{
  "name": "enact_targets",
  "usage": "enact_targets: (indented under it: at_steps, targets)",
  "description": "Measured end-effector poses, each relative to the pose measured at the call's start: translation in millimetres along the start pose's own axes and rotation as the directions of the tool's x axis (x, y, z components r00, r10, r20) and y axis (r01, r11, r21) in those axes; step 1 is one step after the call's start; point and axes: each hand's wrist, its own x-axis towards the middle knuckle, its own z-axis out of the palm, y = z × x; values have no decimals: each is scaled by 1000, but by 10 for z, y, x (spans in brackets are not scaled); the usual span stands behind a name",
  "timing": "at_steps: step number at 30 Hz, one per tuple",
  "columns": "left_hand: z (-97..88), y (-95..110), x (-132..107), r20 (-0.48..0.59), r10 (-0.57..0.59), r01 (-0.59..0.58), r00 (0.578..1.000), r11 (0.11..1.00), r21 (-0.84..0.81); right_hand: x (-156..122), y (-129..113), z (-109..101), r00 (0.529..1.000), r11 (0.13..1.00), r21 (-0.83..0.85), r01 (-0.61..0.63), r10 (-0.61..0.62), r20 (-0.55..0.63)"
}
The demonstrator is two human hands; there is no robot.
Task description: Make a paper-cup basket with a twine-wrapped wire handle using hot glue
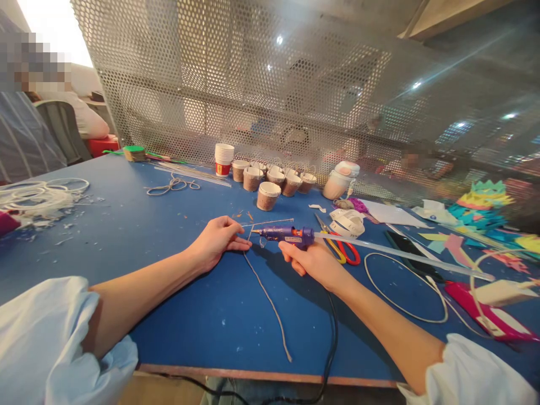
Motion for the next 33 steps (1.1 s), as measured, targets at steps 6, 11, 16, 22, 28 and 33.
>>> enact_targets:
  at_steps: [6, 11, 16, 22, 28, 33]
  targets:
    - [6, -2, -8, 12, -5, 5, 1000, 1000, 7, 12, 30, 3, 998, 1000, -5, 17, -17, -58]
    - [15, 10, -29, 7, -5, 5, 1000, 1000, 2, 1, 11, -3, 1000, 999, -27, -19, 19, 1]
    - [19, 16, -32, 15, -10, 10, 1000, 1000, 9, 3, 10, 4, 999, 1000, -11, 3, -4, -50]
    - [23, 15, -27, 10, 1, -1, 1000, 1000, 9, -8, -6, 0, 1000, 1000, 24, -13, 12, 22]
    - [19, 16, -31, 12, 6, -6, 1000, 1000, 17, -21, -11, -11, 999, 1000, 21, 5, -5, -36]
    - [14, 9, -25, 12, 14, -15, 1000, 1000, 8, -29, -22, -16, 999, 1000, 22, -8, 7, 51]
